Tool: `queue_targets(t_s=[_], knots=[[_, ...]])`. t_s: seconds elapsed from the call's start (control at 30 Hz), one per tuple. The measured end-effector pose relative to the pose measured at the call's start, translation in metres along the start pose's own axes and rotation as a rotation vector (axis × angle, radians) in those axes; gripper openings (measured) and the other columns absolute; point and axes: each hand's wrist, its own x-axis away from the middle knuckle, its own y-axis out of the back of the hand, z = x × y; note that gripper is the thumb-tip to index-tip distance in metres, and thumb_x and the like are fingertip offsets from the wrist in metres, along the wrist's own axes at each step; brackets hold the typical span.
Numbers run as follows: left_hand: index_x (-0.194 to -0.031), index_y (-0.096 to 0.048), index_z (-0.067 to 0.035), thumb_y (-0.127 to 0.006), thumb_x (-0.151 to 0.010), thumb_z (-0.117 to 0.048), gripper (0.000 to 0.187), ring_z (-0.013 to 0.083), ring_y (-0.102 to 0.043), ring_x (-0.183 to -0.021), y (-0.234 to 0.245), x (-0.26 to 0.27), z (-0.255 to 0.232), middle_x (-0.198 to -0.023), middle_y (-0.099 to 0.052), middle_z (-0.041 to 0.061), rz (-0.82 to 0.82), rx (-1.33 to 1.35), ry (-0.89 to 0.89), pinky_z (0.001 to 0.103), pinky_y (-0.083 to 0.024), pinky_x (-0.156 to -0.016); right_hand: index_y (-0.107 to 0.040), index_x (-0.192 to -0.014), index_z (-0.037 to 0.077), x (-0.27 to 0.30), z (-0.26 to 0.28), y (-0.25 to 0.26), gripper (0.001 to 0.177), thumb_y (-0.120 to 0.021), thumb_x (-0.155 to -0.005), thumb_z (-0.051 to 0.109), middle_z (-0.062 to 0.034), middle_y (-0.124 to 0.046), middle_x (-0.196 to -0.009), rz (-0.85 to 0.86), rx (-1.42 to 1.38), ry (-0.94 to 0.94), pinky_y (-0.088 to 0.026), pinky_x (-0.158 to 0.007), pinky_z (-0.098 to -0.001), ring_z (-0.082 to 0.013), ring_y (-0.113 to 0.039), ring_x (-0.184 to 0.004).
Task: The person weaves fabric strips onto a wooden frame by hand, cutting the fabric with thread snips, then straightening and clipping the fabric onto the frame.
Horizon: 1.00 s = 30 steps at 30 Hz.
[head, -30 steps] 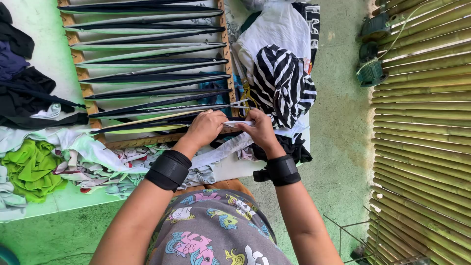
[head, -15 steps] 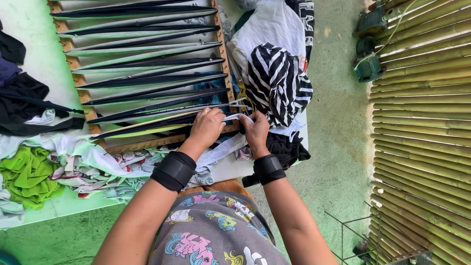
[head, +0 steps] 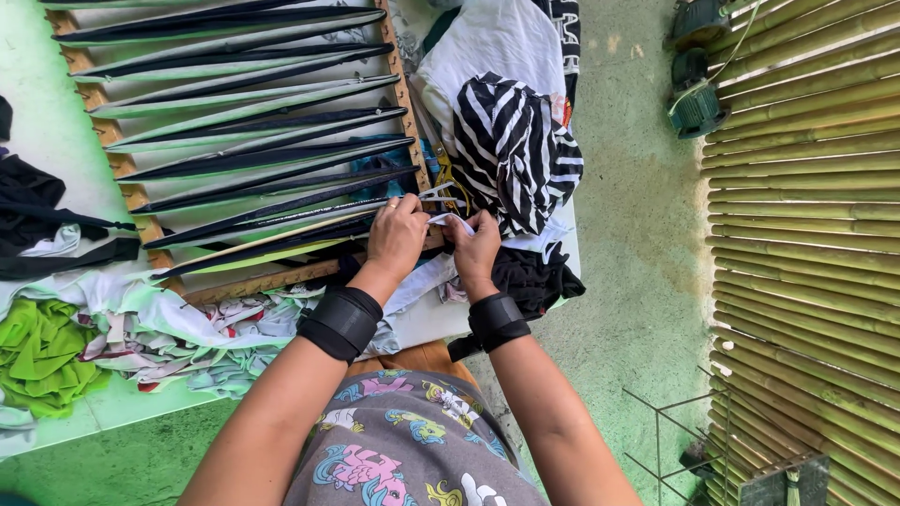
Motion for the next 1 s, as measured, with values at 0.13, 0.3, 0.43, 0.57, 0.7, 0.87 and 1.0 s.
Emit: queue_targets(t_s=[0.13,0.3,0.43,0.57,0.7,0.87,1.0], knots=[[-0.082,-0.08,-0.011,-0.08,-0.078,-0.014,0.005,0.0286,-0.061,-0.097,0.011,-0.004,-0.007,-0.094,-0.069,0.002,-0.043,-0.031,-0.02,0.041,-0.049,-0.086,-0.045,-0.071,0.004,0.0,-0.009,-0.001,0.045,-0.085,-0.086,0.017,-0.0036,-0.059,-0.066,-0.043,0.088,0.011,-0.049,-0.053,-0.0273,-0.0079,-0.06,-0.058],[-0.088,-0.081,-0.011,-0.08,-0.08,-0.013,0.008,0.0261,-0.062,-0.099,-0.005,-0.001,0.001,-0.094,-0.073,0.0,-0.047,0.077,-0.007,0.039,-0.05,-0.092,-0.039,-0.071,0.005,0.001,-0.013,-0.002,0.051,-0.086,-0.085,0.021,-0.0009,-0.047,-0.063,-0.067,0.089,-0.026,-0.044,-0.053,-0.0289,-0.0085,-0.039,-0.06],[-0.088,-0.081,-0.01,-0.082,-0.077,-0.015,0.012,0.0273,-0.062,-0.099,-0.01,-0.001,-0.003,-0.095,-0.073,0.002,-0.059,0.094,-0.01,0.04,-0.05,-0.09,-0.038,-0.071,0.005,0.002,-0.026,-0.004,0.053,-0.087,-0.084,0.019,-0.0007,-0.042,-0.063,-0.086,0.083,0.028,-0.041,-0.052,-0.0297,-0.0098,-0.035,-0.061],[-0.085,-0.08,-0.011,-0.082,-0.079,-0.016,0.009,0.0277,-0.063,-0.097,-0.016,-0.004,-0.001,-0.091,-0.074,0.002,-0.031,0.079,0.007,0.04,-0.05,-0.088,-0.037,-0.071,0.006,0.005,-0.026,-0.002,0.053,-0.086,-0.086,0.018,-0.0015,-0.041,-0.063,-0.07,0.078,0.027,-0.04,-0.052,-0.0299,-0.0103,-0.035,-0.061],[-0.083,-0.078,-0.014,-0.081,-0.077,-0.016,0.007,0.0283,-0.063,-0.093,-0.018,-0.006,0.001,-0.085,-0.072,0.004,-0.042,0.041,-0.028,0.04,-0.05,-0.086,-0.045,-0.081,0.006,0.013,0.004,0.007,0.034,-0.076,-0.089,0.017,0.0015,-0.052,-0.071,0.016,-0.149,-0.102,-0.051,-0.056,-0.0293,-0.0062,-0.057,-0.063],[-0.085,-0.075,-0.014,-0.077,-0.081,-0.014,0.005,0.0283,-0.063,-0.091,-0.019,-0.004,0.001,-0.083,-0.07,0.004,-0.078,-0.007,-0.085,0.04,-0.05,-0.084,-0.068,-0.106,0.003,0.027,0.011,0.034,0.015,-0.072,-0.095,0.012,-0.0085,-0.071,-0.09,0.09,0.162,0.305,-0.055,-0.073,-0.0323,-0.0198,-0.069,-0.081],[-0.082,-0.074,-0.015,-0.075,-0.084,-0.013,0.004,0.0268,-0.062,-0.093,-0.024,-0.003,0.007,-0.082,-0.068,0.002,-0.079,-0.098,-0.127,0.038,-0.05,-0.087,-0.073,-0.1,0.005,0.044,0.021,0.044,0.01,-0.075,-0.093,0.011,-0.0128,-0.067,-0.086,0.167,0.332,0.405,-0.054,-0.068,-0.0362,-0.0329,-0.067,-0.077]])
